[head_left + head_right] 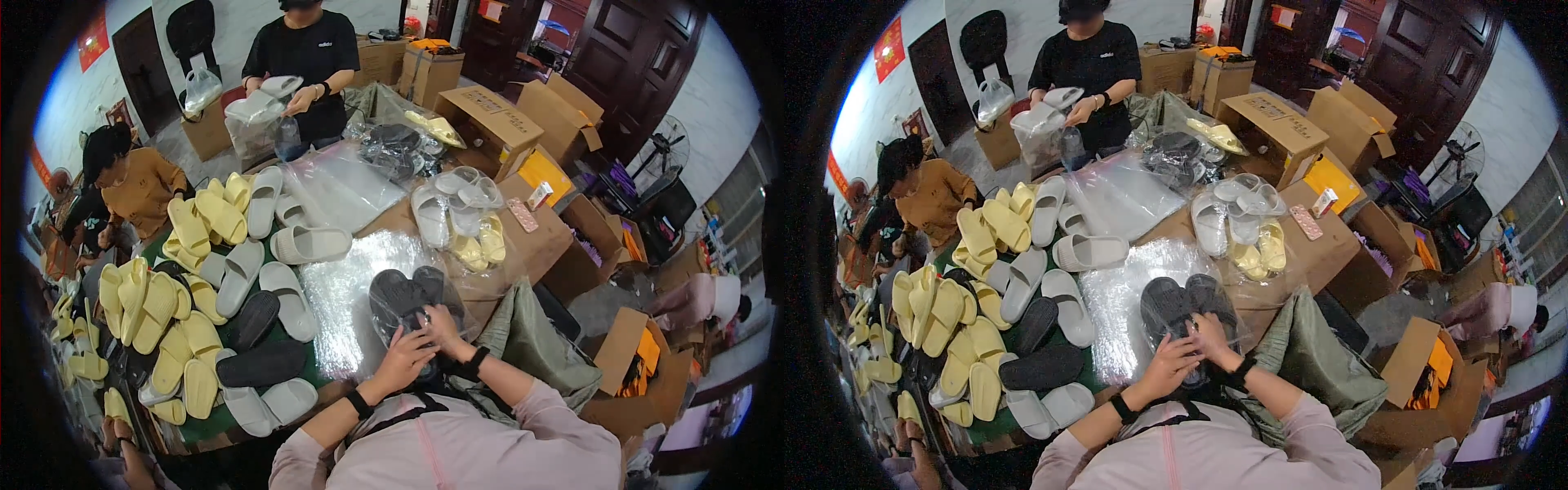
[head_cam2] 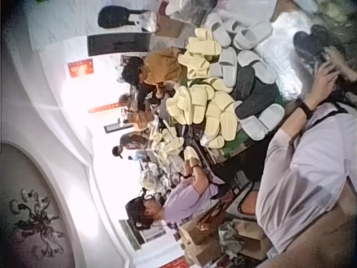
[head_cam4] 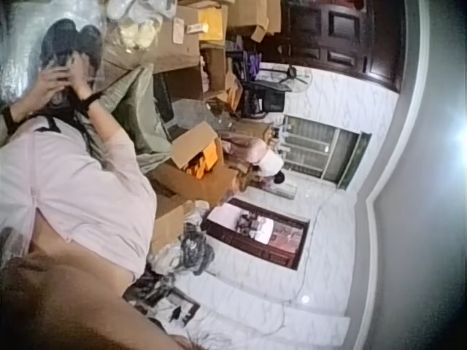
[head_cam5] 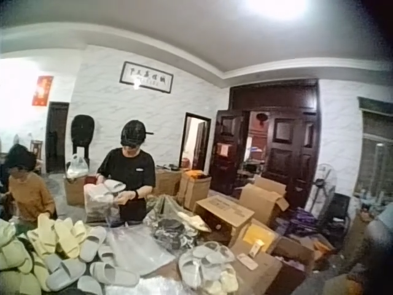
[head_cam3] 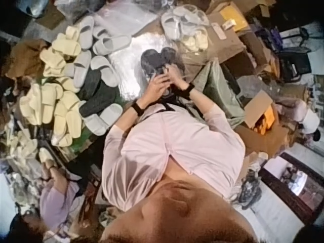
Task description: The recorder is seen grouping and packaging various pairs of sandals into plastic bags in a manufacturing or warehouse setting.
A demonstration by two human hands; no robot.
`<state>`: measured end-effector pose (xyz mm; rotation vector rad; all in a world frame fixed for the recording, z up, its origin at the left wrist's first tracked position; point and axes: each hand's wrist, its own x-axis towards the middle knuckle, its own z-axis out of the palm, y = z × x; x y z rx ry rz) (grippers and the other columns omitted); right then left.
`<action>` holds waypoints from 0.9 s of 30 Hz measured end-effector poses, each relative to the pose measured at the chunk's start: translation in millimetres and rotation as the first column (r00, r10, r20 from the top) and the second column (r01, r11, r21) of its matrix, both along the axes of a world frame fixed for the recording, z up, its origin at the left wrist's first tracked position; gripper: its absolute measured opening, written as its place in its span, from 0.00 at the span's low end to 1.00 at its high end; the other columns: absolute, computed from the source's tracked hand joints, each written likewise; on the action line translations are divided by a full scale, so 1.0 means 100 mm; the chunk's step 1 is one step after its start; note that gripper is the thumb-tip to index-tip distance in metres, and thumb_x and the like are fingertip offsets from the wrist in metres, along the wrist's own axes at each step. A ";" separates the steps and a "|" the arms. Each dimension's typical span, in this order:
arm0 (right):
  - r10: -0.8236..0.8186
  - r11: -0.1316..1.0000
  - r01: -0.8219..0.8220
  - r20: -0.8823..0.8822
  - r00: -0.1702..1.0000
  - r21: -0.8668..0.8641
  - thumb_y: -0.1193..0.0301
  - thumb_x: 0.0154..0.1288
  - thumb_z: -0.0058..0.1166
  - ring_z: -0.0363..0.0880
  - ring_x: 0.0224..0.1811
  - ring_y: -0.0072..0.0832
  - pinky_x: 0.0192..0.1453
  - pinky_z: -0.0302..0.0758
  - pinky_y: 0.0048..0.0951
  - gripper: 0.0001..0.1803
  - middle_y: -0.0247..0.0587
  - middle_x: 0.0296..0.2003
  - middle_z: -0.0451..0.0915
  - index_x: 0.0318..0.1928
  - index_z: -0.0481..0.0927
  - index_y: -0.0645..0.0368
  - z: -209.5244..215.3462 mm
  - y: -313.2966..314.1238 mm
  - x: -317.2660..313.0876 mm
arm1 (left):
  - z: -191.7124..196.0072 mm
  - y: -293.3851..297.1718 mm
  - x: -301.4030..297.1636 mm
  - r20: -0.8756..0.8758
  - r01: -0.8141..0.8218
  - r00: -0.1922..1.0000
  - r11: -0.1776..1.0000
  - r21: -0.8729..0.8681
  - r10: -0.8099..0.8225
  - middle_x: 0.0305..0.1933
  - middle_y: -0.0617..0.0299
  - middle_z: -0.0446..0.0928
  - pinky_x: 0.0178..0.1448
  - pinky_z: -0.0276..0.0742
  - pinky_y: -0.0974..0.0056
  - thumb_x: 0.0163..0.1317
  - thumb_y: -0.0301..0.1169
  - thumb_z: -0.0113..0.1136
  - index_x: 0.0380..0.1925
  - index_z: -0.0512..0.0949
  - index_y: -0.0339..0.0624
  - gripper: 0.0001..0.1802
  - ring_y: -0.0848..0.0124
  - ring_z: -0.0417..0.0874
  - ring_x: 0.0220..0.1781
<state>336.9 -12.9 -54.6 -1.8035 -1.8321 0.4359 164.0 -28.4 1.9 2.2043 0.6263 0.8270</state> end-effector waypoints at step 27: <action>0.341 0.893 -0.390 0.228 0.912 0.224 0.64 0.57 0.56 0.72 0.50 0.51 0.52 0.71 0.39 0.21 0.60 0.47 0.74 0.51 0.76 0.54 0.59 0.66 0.06 | 0.75 0.10 -0.04 0.093 -0.202 0.974 0.979 -0.040 0.205 0.50 0.61 0.75 0.58 0.63 0.57 0.55 0.26 0.60 0.39 0.83 0.52 0.12 0.60 0.71 0.54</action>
